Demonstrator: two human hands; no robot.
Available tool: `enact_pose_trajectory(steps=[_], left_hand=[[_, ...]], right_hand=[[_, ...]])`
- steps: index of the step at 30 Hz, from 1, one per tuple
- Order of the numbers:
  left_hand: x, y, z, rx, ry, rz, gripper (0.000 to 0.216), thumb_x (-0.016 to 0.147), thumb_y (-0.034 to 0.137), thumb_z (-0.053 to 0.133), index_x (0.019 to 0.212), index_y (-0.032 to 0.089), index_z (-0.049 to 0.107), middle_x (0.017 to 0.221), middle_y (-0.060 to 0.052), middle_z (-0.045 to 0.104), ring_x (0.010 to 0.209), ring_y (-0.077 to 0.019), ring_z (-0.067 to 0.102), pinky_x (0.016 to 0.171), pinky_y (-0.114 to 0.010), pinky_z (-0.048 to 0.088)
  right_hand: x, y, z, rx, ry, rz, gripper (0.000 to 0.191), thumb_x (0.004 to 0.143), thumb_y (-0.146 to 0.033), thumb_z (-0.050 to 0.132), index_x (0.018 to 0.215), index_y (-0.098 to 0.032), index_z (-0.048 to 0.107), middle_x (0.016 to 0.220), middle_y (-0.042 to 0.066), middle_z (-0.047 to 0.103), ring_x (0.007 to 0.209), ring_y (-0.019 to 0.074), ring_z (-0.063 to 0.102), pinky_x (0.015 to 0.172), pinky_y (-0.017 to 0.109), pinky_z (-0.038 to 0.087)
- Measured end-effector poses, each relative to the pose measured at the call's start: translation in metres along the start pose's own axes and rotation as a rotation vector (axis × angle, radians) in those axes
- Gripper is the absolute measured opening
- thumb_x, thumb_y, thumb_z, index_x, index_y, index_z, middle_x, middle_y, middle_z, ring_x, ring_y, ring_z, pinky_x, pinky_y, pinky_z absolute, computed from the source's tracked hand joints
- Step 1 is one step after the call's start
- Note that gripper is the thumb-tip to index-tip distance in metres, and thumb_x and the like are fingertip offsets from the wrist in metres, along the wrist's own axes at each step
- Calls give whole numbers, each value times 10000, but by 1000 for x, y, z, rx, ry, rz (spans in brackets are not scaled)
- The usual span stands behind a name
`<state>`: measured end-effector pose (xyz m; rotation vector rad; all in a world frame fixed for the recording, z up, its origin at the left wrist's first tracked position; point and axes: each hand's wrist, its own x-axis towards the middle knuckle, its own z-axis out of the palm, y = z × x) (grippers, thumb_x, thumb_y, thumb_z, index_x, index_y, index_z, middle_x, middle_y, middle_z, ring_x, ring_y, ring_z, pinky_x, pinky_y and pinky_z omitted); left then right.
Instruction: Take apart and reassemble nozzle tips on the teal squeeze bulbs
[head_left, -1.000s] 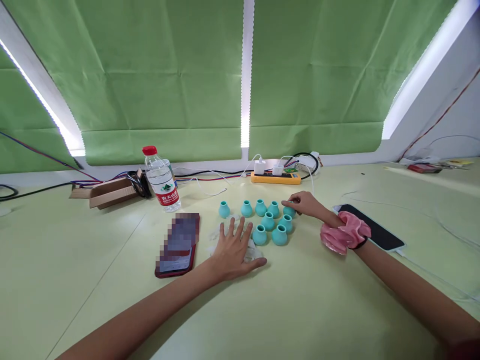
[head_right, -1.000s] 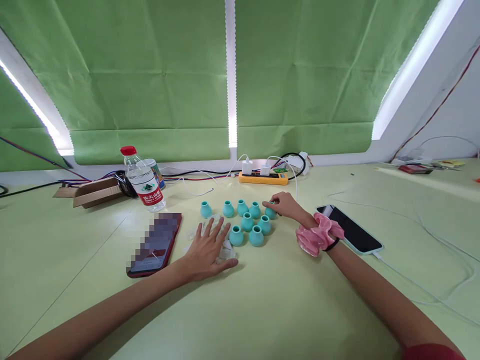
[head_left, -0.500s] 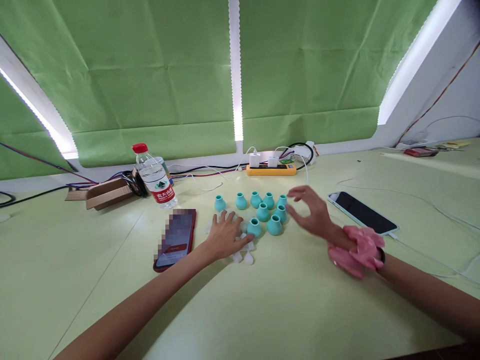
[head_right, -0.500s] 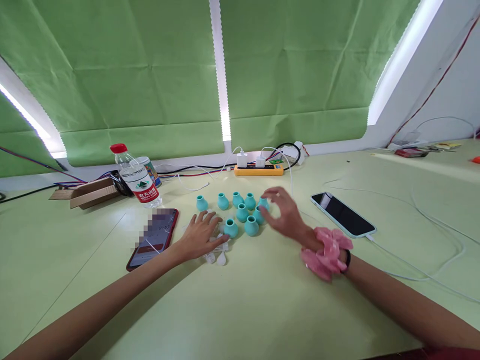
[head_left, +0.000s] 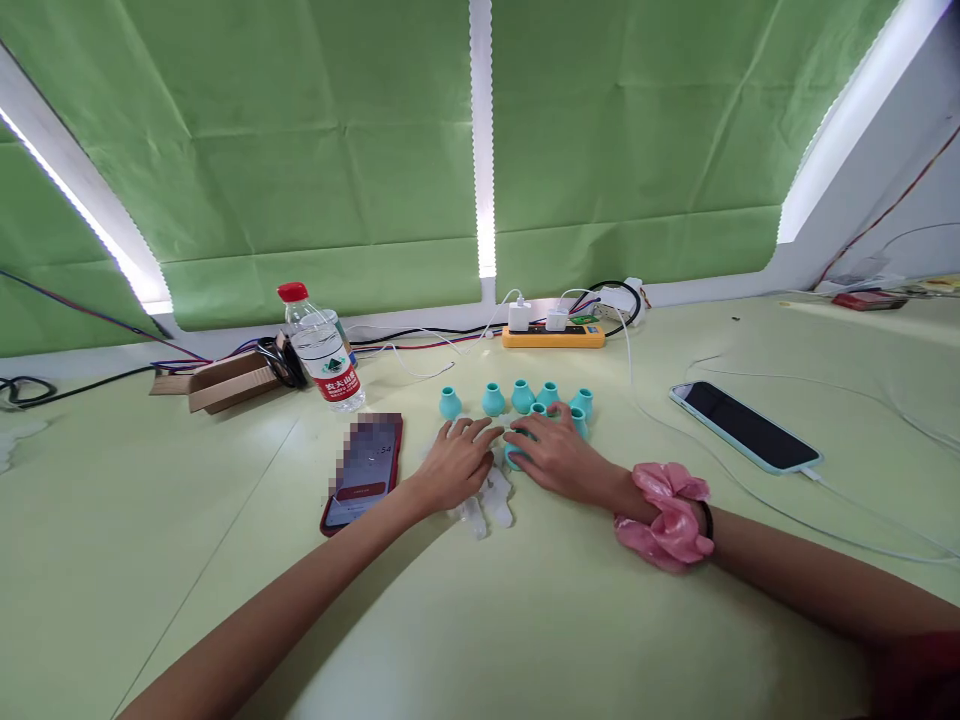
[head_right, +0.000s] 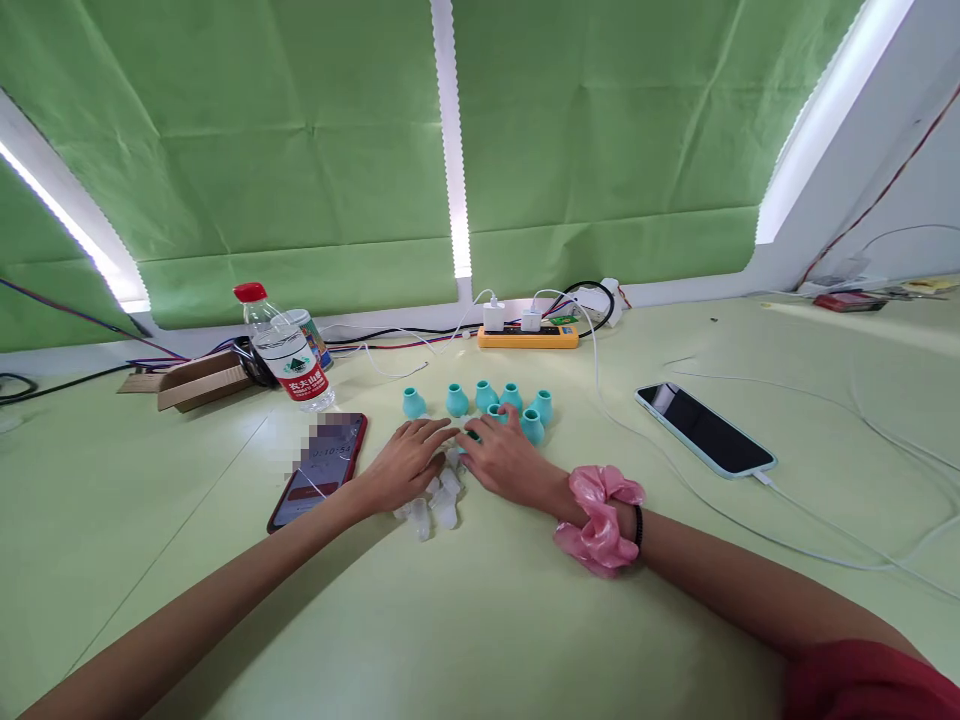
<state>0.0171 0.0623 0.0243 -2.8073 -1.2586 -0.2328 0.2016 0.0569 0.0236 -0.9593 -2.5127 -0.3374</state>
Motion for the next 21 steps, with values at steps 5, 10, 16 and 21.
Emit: enact_pose_trajectory(steps=[5, 10, 16, 21], left_hand=[[16, -5, 3, -6, -30, 93, 380, 826, 166, 329, 1201, 214, 368, 1292, -66, 367, 1029, -215, 435, 850, -361, 383], [29, 2, 10, 10, -3, 58, 412, 862, 343, 282, 1231, 164, 326, 1207, -125, 394, 978, -248, 433, 805, -412, 398], [35, 12, 15, 45, 23, -90, 427, 854, 351, 276, 1172, 83, 373, 1024, -187, 444, 944, -326, 401, 687, -484, 408], [24, 16, 11, 38, 22, -89, 307, 861, 348, 282, 941, 150, 502, 1045, -142, 449, 950, -288, 417, 733, -456, 404]], right_hand=[[5, 11, -23, 279, 75, -48, 150, 812, -234, 466, 873, -164, 584, 836, 75, 598, 803, 179, 554, 721, 339, 421], [27, 34, -55, 355, 254, 55, 116, 741, -239, 555, 808, -153, 596, 765, 49, 604, 702, 148, 549, 648, 277, 448], [53, 52, -38, 442, 222, 143, 147, 696, -245, 587, 775, -124, 615, 733, 44, 618, 646, 130, 554, 589, 252, 466], [54, 50, -23, 424, 164, 136, 174, 706, -254, 580, 801, -113, 619, 722, 40, 616, 625, 114, 551, 572, 229, 458]])
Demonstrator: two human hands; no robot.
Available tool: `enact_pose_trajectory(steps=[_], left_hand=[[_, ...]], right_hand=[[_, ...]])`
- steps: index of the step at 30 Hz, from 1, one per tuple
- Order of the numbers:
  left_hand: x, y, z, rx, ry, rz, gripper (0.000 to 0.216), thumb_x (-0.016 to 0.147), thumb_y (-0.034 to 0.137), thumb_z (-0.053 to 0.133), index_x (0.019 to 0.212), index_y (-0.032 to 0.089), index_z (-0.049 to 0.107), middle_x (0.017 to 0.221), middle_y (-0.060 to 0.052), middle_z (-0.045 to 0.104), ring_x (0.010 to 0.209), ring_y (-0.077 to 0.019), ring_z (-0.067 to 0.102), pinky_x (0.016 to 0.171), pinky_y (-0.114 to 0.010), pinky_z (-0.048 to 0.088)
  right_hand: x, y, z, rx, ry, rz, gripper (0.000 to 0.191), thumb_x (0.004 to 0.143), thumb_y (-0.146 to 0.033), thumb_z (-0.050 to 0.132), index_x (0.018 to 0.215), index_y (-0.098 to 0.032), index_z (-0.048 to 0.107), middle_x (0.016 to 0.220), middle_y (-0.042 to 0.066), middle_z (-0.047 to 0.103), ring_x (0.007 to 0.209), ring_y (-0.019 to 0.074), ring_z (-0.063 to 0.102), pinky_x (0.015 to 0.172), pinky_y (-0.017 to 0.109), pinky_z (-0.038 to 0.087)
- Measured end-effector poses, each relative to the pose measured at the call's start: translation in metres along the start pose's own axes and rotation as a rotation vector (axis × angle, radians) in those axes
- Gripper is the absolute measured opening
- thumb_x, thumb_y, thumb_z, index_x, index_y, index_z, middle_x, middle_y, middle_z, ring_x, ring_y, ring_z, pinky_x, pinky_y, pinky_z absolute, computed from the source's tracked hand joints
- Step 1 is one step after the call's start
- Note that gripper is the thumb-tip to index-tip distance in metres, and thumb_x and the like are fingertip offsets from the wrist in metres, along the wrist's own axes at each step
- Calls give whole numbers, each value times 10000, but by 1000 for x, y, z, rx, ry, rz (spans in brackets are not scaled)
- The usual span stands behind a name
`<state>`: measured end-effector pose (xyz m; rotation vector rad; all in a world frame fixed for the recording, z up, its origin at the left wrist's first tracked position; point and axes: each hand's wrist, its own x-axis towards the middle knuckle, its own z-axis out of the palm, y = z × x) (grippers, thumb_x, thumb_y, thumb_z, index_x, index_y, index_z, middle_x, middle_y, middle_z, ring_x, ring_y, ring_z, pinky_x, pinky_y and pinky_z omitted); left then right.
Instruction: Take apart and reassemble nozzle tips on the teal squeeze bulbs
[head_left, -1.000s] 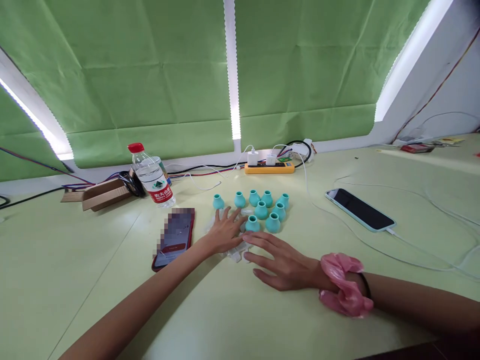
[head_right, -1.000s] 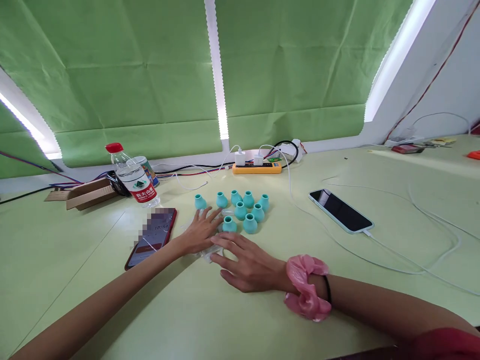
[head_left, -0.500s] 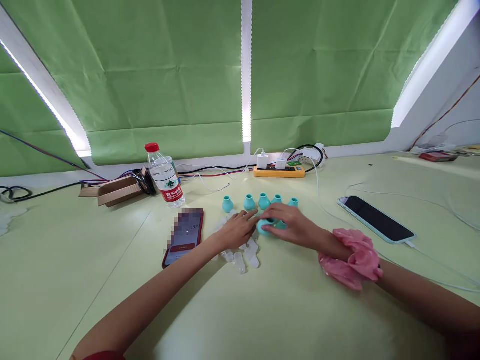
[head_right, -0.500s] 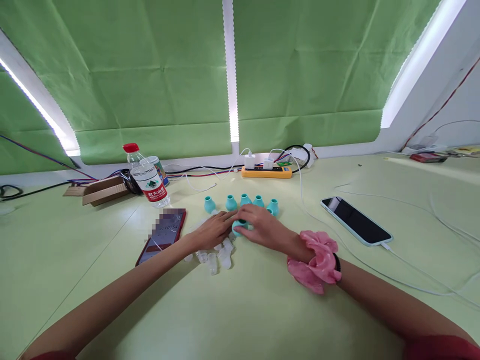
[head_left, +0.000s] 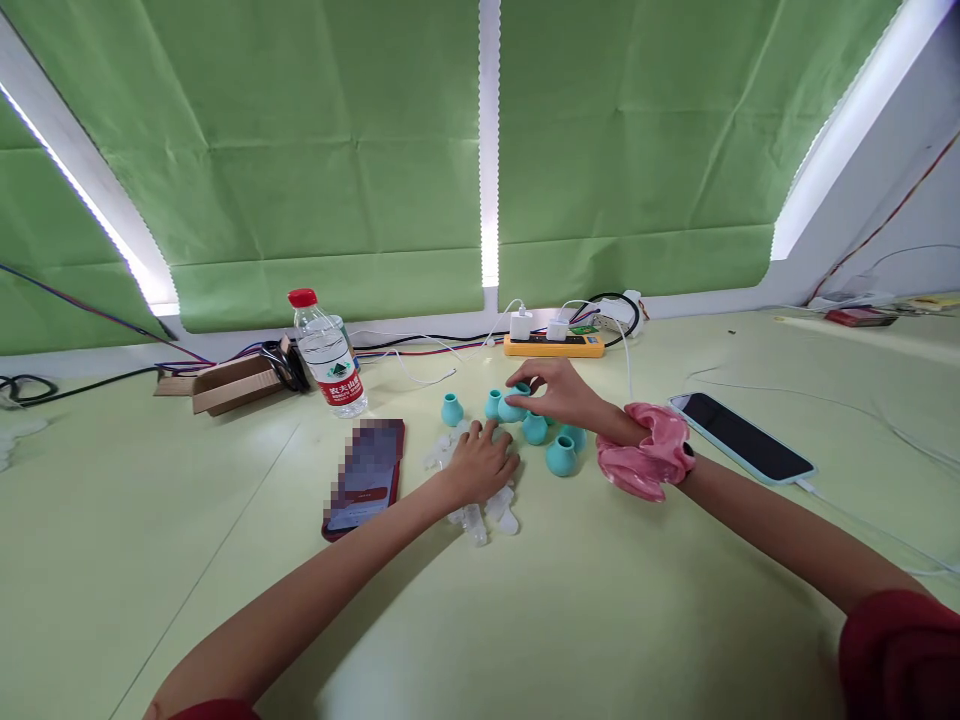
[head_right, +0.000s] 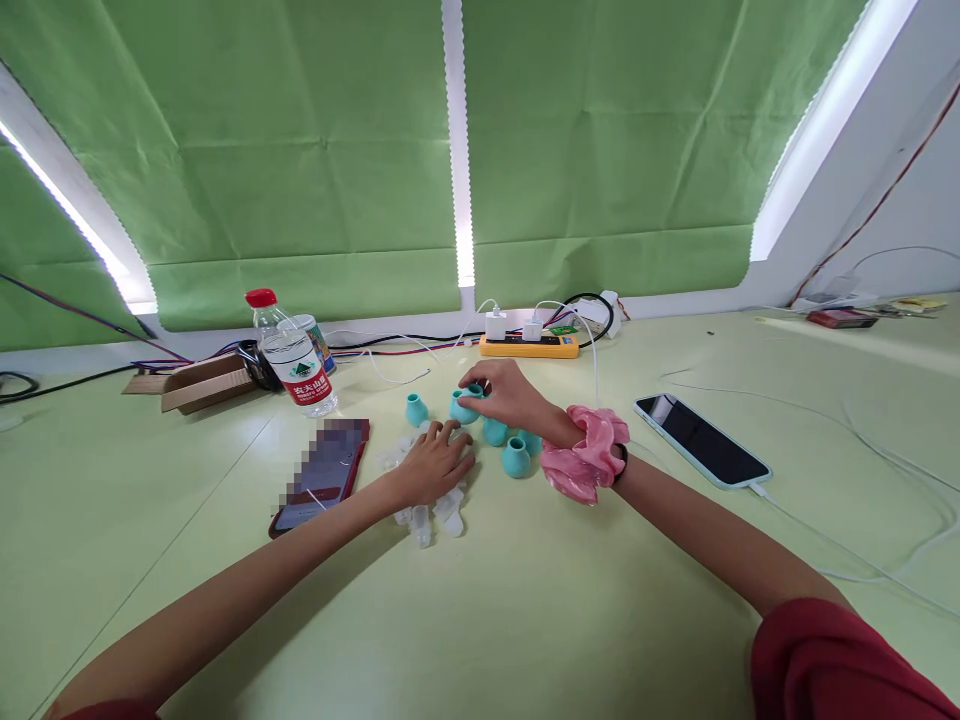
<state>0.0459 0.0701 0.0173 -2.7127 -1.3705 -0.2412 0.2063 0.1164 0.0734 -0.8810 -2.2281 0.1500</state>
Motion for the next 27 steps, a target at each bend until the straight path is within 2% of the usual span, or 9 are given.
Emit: enact_pose_trajectory(steps=[6, 10, 12, 14, 16, 19, 21, 24, 27], left_hand=[[-19, -12, -16, -30, 13, 41, 287, 876, 327, 276, 983, 184, 500, 1030, -79, 518, 942, -210, 484, 829, -377, 385], [-22, -29, -14, -30, 72, -39, 338, 880, 336, 254, 1085, 166, 462, 1171, -124, 450, 1060, -258, 428, 887, -441, 329], [-25, -34, -9, -38, 85, -67, 353, 870, 361, 281, 1102, 166, 462, 1211, -142, 418, 1069, -291, 417, 875, -487, 323], [-29, -35, -5, -59, 89, -63, 348, 854, 378, 324, 1098, 179, 473, 1219, -136, 418, 1086, -308, 400, 868, -504, 327], [-33, -34, -4, -92, 98, -43, 318, 853, 361, 336, 1084, 196, 480, 1199, -113, 444, 1100, -287, 395, 882, -477, 337], [-36, -38, -6, -151, 147, -50, 278, 877, 277, 276, 1065, 189, 460, 1136, -87, 483, 1067, -211, 441, 901, -383, 361], [-34, -47, -7, -183, 209, -109, 275, 877, 214, 236, 1076, 152, 415, 1104, -105, 481, 1056, -195, 452, 908, -363, 358], [-23, -64, -2, -218, 268, -224, 326, 840, 144, 253, 1161, 93, 281, 1118, -167, 445, 1080, -231, 447, 890, -402, 358], [-9, -80, 5, -256, 208, -246, 495, 786, 125, 353, 1238, 92, 156, 1080, -173, 501, 1006, -256, 521, 806, -396, 413]], right_hand=[[-4, -1, 16, -96, -164, -63, 144, 689, -221, 600, 788, -121, 629, 715, 38, 629, 621, 122, 555, 593, 230, 433], [-3, 1, 26, -178, -281, -133, 105, 678, -191, 609, 760, -130, 630, 724, 61, 625, 683, 173, 574, 631, 274, 438], [-5, -2, 26, -217, -286, -147, 104, 706, -193, 581, 770, -125, 625, 784, 96, 621, 741, 208, 574, 658, 315, 445], [-11, -10, 26, -246, -257, -152, 155, 755, -205, 526, 848, -115, 610, 928, 141, 595, 865, 243, 550, 719, 361, 443], [-24, -23, 26, -248, -198, -166, 231, 806, -235, 458, 964, -111, 571, 1085, 162, 529, 1008, 253, 484, 807, 389, 421], [-52, -48, 31, -183, -143, -225, 341, 836, -302, 413, 1103, -105, 491, 1187, 158, 463, 1122, 232, 398, 903, 378, 384], [-70, -62, 36, -142, -231, -237, 466, 820, -366, 434, 1191, -85, 415, 1284, 184, 354, 1203, 256, 301, 947, 394, 346], [-83, -73, 45, -117, -402, -224, 636, 779, -461, 465, 1289, -123, 293, 1384, 174, 159, 1272, 310, 111, 982, 459, 270], [-80, -73, 54, -139, -491, -211, 670, 776, -515, 440, 1319, -173, 246, 1406, 156, 83, 1272, 347, 0, 988, 520, 187]])
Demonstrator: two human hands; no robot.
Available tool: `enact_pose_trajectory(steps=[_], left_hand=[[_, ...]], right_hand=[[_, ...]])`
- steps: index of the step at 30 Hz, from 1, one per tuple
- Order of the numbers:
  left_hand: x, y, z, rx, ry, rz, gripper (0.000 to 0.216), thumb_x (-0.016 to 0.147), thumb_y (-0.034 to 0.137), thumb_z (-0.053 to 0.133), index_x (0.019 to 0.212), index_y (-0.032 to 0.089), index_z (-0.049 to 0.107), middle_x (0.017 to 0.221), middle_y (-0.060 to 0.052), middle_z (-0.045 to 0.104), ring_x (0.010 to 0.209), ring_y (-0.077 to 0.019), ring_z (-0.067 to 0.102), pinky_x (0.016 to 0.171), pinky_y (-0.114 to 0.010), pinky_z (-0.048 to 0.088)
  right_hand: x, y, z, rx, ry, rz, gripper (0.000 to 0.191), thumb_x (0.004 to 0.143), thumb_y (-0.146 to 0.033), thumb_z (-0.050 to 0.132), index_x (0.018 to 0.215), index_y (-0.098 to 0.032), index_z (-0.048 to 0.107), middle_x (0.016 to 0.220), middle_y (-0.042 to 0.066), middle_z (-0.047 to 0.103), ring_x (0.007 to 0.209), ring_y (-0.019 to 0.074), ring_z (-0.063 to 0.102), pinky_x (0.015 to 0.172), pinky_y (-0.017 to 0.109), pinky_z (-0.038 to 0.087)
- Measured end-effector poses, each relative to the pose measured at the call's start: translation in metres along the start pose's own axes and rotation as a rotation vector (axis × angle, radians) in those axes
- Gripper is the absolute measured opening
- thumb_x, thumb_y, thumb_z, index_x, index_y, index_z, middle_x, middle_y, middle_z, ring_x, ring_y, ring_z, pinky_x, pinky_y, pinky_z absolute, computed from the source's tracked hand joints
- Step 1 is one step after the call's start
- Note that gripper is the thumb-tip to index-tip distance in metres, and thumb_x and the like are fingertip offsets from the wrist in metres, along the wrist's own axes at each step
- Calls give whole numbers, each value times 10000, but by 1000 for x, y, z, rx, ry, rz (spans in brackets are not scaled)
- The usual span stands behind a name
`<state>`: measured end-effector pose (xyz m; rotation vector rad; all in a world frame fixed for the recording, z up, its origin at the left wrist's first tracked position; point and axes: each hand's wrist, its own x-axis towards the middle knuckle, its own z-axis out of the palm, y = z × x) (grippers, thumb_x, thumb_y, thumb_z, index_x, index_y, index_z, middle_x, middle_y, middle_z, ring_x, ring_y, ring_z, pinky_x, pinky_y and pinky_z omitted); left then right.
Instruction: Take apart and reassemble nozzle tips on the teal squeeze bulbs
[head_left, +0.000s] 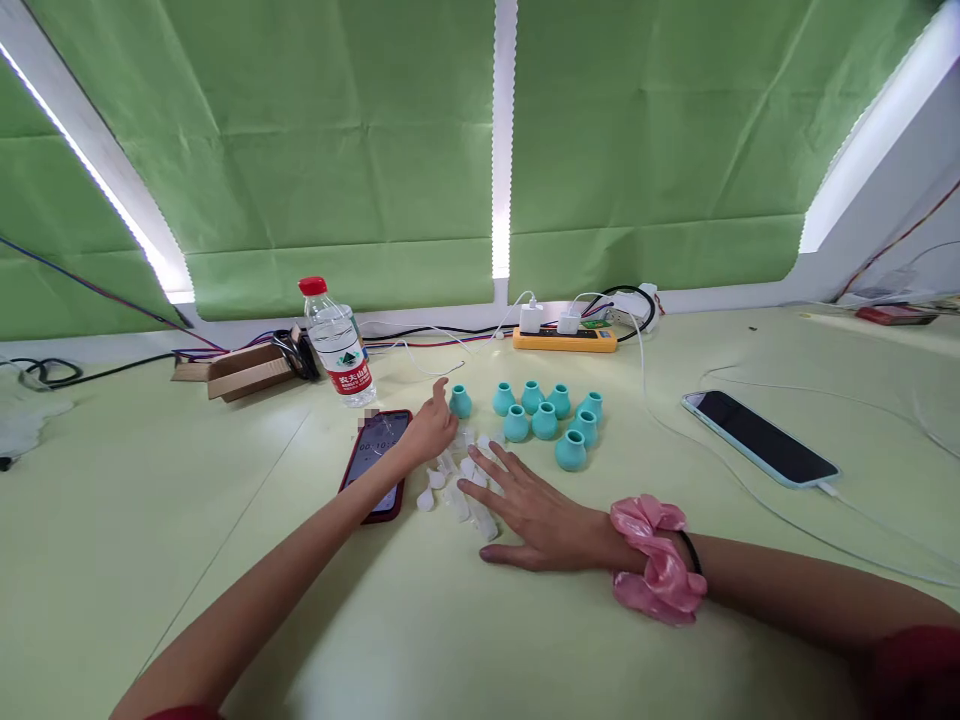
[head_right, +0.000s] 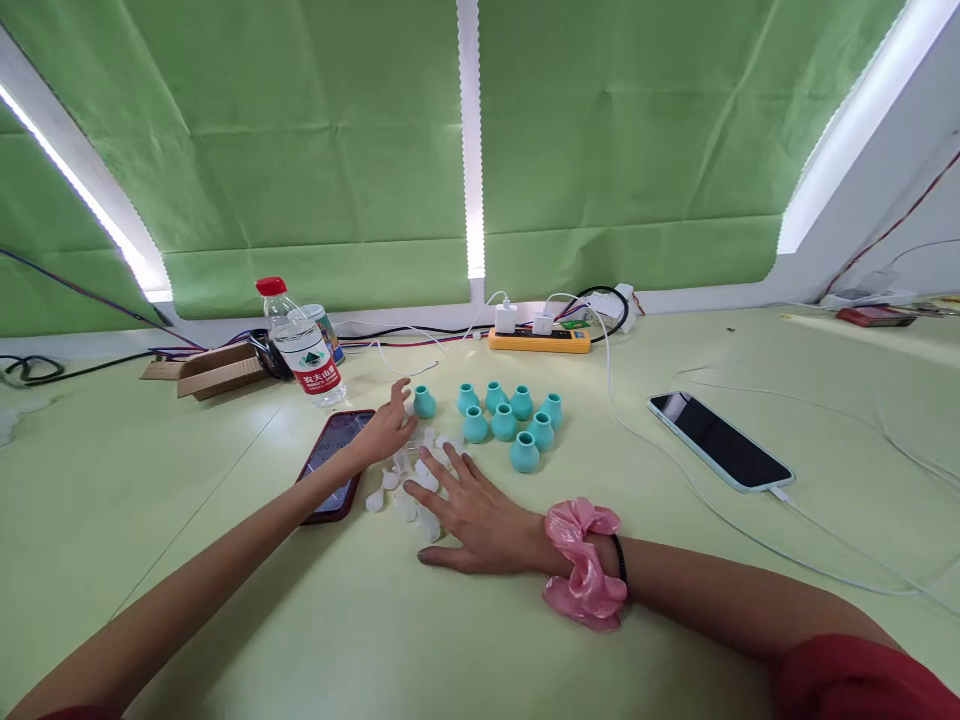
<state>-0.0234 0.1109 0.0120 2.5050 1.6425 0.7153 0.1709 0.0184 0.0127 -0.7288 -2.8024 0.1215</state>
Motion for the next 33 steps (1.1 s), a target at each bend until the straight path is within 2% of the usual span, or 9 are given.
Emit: enact_pose_trajectory(steps=[3, 6, 9, 15, 19, 24, 29, 31, 33], left_hand=[[5, -4, 0, -14, -78, 9, 556, 760, 121, 404, 1258, 88, 159, 940, -142, 592, 860, -258, 591, 731, -378, 442], [-8, 2, -5, -12, -84, -2, 523, 791, 148, 380, 1261, 58, 169, 899, -145, 605, 839, -251, 592, 733, -373, 442], [-35, 17, -7, -5, -44, -20, 522, 846, 229, 325, 1284, 57, 100, 1096, -198, 513, 987, -242, 528, 812, -388, 414], [-82, 52, -4, 85, -105, 34, 506, 851, 417, 312, 1257, 115, 293, 1294, -194, 357, 1213, -291, 304, 935, -486, 303], [-84, 69, 5, 150, -167, 102, 627, 818, 500, 318, 1291, 93, 261, 1342, -210, 288, 1228, -320, 274, 939, -500, 298], [-70, 77, 14, 167, -185, 176, 639, 829, 461, 301, 1312, 52, 213, 1362, -218, 239, 1241, -329, 247, 954, -494, 284], [-68, 65, 1, 153, -281, 401, 737, 770, 565, 349, 1325, 102, 205, 1374, -170, 241, 1249, -339, 222, 965, -521, 262], [-70, 59, -1, 172, -252, 382, 722, 758, 565, 378, 1305, 109, 262, 1354, -162, 293, 1212, -347, 301, 945, -535, 291], [-72, 56, 2, 204, -161, 308, 608, 784, 512, 395, 1243, 114, 372, 1307, -157, 381, 1153, -341, 396, 910, -534, 342]], right_hand=[[10, 6, 4, -38, -50, 12, 636, 795, -535, 389, 1323, -212, 240, 1404, 148, 111, 1266, 370, 22, 962, 581, 139], [13, 12, 5, -76, -73, 14, 547, 838, -477, 341, 1312, -214, 266, 1385, 148, 192, 1252, 355, 144, 940, 601, 153], [4, 15, 4, -100, -51, 5, 455, 862, -394, 327, 1271, -195, 337, 1362, 151, 251, 1231, 326, 223, 937, 584, 190], [-27, 19, 2, -48, 10, 15, 408, 845, -309, 387, 1220, -150, 396, 1326, 152, 306, 1218, 271, 264, 960, 470, 291], [-35, 24, 5, -11, 100, 73, 507, 809, -392, 443, 1235, -127, 370, 1363, 166, 219, 1255, 290, 178, 970, 476, 292], [-30, 32, 9, -37, 94, 39, 563, 801, -394, 464, 1268, -110, 329, 1377, 197, 157, 1274, 322, 98, 969, 485, 292], [-29, 36, 10, -21, 217, -32, 345, 833, -292, 442, 1117, -102, 497, 1187, 180, 464, 1169, 251, 369, 920, 399, 393], [-29, 34, 9, 15, 277, -65, 271, 823, -251, 461, 1029, -98, 546, 1078, 151, 545, 1079, 211, 458, 894, 355, 423], [-30, 32, 8, 32, 327, -97, 213, 810, -206, 475, 973, -104, 566, 1039, 131, 569, 1039, 190, 483, 887, 339, 429]])
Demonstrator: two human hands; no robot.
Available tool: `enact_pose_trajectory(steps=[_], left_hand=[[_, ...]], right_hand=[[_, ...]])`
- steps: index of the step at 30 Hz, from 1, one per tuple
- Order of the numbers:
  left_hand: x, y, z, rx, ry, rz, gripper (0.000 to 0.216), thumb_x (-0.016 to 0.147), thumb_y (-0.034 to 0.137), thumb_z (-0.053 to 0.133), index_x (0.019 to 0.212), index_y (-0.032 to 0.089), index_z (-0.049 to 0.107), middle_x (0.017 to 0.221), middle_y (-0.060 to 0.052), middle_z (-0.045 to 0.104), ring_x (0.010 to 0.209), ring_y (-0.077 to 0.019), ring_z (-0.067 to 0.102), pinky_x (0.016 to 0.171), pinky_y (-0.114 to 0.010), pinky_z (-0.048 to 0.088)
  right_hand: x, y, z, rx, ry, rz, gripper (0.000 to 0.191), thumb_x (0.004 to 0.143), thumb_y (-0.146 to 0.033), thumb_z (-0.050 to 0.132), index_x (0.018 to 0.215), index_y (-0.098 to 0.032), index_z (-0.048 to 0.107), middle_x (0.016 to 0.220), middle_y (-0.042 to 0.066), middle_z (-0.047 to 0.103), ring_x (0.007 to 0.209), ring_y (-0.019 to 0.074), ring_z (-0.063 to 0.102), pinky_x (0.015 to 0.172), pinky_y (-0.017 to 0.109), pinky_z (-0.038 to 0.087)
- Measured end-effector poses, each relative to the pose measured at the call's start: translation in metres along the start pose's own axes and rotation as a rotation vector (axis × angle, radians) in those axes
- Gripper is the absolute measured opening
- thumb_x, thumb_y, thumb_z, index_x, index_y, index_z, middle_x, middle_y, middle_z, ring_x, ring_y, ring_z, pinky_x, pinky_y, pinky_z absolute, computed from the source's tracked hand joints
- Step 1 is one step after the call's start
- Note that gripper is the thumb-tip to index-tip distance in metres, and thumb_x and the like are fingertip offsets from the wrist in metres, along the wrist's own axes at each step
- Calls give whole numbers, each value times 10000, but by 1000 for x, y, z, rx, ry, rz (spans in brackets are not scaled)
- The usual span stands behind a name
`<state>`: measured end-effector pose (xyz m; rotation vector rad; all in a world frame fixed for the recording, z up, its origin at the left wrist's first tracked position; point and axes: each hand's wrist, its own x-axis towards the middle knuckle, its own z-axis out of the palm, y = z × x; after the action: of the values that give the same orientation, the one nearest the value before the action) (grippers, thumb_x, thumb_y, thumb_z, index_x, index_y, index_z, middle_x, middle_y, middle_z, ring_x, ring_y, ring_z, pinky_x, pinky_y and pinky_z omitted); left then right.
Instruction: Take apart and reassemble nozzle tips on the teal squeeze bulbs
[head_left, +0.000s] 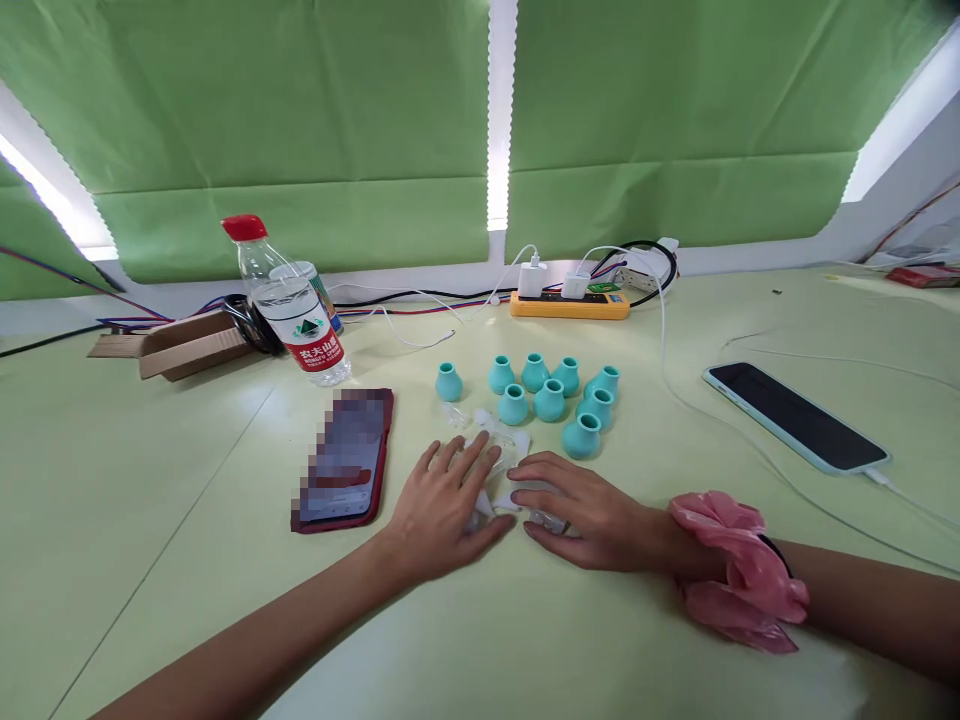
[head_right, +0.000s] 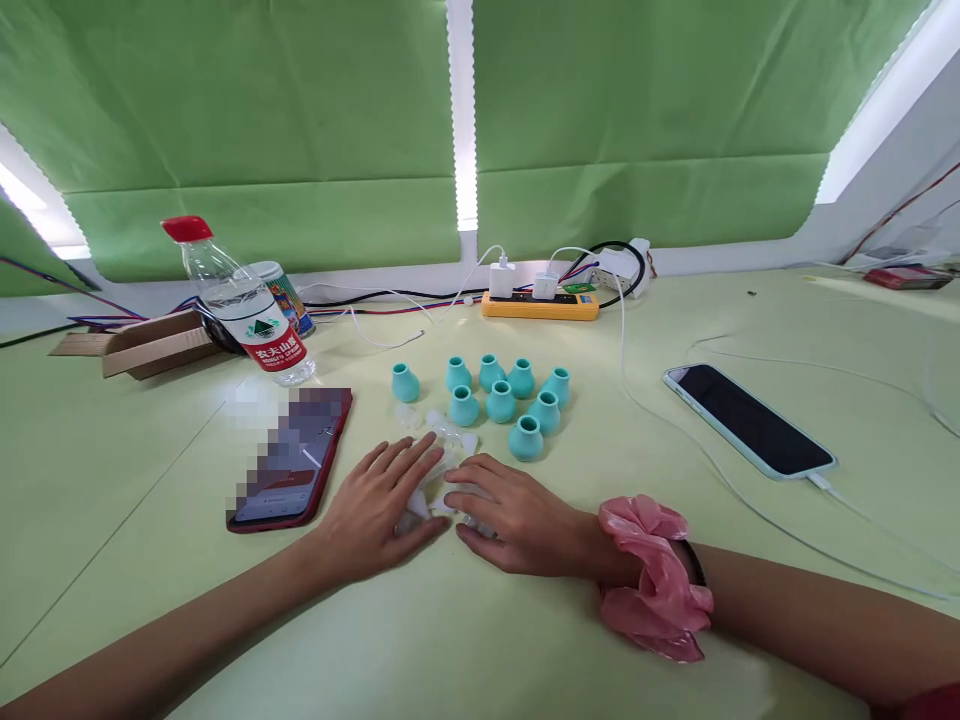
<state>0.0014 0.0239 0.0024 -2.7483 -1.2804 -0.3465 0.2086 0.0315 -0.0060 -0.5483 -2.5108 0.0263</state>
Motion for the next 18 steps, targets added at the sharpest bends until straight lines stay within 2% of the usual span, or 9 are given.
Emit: enact_pose_trajectory(steps=[2, 5, 8, 11, 14, 16, 18], left_hand=[[0, -1, 6, 35, 109, -18, 441, 835, 412, 381, 1154, 119, 466, 1232, -146, 479, 1096, -315, 468, 885, -520, 384], [1, -4, 12, 31, 246, 136, 318, 878, 290, 340, 1081, 106, 502, 1142, -141, 557, 1062, -263, 511, 883, -467, 423], [-1, -6, 11, -38, 338, 227, 259, 874, 204, 360, 1064, 90, 493, 1143, -159, 547, 1075, -221, 504, 875, -375, 457], [-4, -5, 6, -74, 393, 180, 205, 829, 144, 436, 1013, 107, 519, 1119, -157, 553, 1067, -240, 493, 853, -390, 465], [-9, -1, 2, -69, 355, 106, 200, 781, 187, 501, 967, 134, 552, 1067, -144, 569, 1013, -285, 494, 797, -453, 467], [-12, 1, 0, -88, 245, 55, 290, 776, 247, 500, 1042, 137, 529, 1125, -157, 524, 1036, -310, 462, 796, -484, 454], [-16, 3, -1, -120, 129, 14, 370, 794, 272, 469, 1139, 136, 467, 1208, -169, 452, 1089, -314, 417, 829, -499, 432]], right_hand=[[0, -2, 0, -5, 23, -36, 199, 805, -193, 482, 968, -115, 566, 1068, 119, 565, 1052, 188, 475, 895, 343, 422], [1, -3, 2, -48, -17, -64, 245, 809, -242, 486, 1023, -144, 552, 1095, 88, 567, 1074, 214, 462, 906, 390, 410], [2, 1, 3, -117, -38, 25, 241, 818, -255, 474, 1015, -148, 563, 1067, 86, 583, 1055, 246, 469, 862, 427, 433], [0, 5, 5, -132, -4, 114, 190, 819, -218, 467, 947, -133, 580, 1047, 108, 575, 1032, 248, 467, 794, 395, 473], [-4, 7, 5, -63, 51, 169, 153, 814, -165, 462, 919, -148, 571, 1031, 108, 543, 1003, 208, 473, 777, 345, 483], [-6, 7, 5, -16, 85, 227, 154, 816, -161, 454, 927, -162, 560, 1037, 107, 517, 998, 183, 475, 775, 320, 486], [-6, 5, 4, -5, 61, 247, 176, 817, -192, 457, 967, -162, 545, 1072, 113, 505, 1025, 188, 465, 800, 332, 478]])
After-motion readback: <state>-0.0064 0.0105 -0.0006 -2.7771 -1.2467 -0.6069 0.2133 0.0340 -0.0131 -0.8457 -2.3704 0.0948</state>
